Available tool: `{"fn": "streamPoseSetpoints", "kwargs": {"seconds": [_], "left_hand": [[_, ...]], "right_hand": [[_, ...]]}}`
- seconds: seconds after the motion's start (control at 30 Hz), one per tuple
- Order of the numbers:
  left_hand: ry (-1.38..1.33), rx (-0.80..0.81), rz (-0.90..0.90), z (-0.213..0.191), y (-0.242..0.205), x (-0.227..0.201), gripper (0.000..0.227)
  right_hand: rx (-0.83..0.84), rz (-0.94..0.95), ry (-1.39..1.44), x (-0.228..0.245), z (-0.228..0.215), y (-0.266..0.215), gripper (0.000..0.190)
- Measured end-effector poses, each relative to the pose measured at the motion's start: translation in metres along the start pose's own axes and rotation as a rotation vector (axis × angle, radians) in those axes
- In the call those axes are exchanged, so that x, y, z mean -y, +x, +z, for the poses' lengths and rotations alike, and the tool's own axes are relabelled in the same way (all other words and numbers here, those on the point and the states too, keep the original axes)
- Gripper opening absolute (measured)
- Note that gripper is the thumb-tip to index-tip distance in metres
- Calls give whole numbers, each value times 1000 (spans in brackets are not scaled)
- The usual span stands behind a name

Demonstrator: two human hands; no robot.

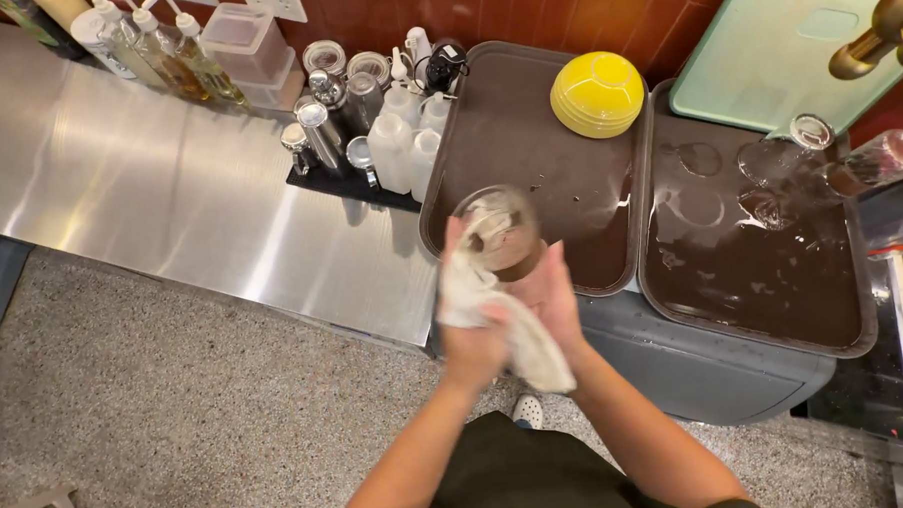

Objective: Cleaning and drying various glasses and a metal shaker with a cloth in a cafe setting.

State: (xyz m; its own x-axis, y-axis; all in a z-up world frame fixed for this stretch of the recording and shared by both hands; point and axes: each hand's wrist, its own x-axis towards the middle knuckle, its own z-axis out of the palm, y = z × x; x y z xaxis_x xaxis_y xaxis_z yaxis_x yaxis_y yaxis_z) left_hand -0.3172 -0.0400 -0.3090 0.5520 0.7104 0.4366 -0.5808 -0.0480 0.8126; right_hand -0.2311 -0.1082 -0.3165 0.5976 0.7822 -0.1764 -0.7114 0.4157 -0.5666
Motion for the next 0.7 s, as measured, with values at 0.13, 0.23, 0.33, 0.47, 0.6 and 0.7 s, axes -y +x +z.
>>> {"fn": "streamPoseSetpoints", "kwargs": {"seconds": [0.13,0.23,0.33,0.47,0.6,0.7], "left_hand": [[-89,13,-57,8,16,-8,100],[71,61,-111,-5,36,-16,91],[430,170,16,-13,51,-32,83],[1007,341,298,-5,51,-33,88],[1200,483,437,7,52,-27,88],[1055,538,336,14,68,-40,87]], "right_hand": [[100,38,-164,3,-13,-2,75],[117,-24,-428,24,-36,0,73],[245,74,-680,60,-49,2,68],[166,-362,-837,80,-3,-7,69],[16,-799,-1456,83,10,-2,35],[107,-853,-1232,82,3,1,38]]}}
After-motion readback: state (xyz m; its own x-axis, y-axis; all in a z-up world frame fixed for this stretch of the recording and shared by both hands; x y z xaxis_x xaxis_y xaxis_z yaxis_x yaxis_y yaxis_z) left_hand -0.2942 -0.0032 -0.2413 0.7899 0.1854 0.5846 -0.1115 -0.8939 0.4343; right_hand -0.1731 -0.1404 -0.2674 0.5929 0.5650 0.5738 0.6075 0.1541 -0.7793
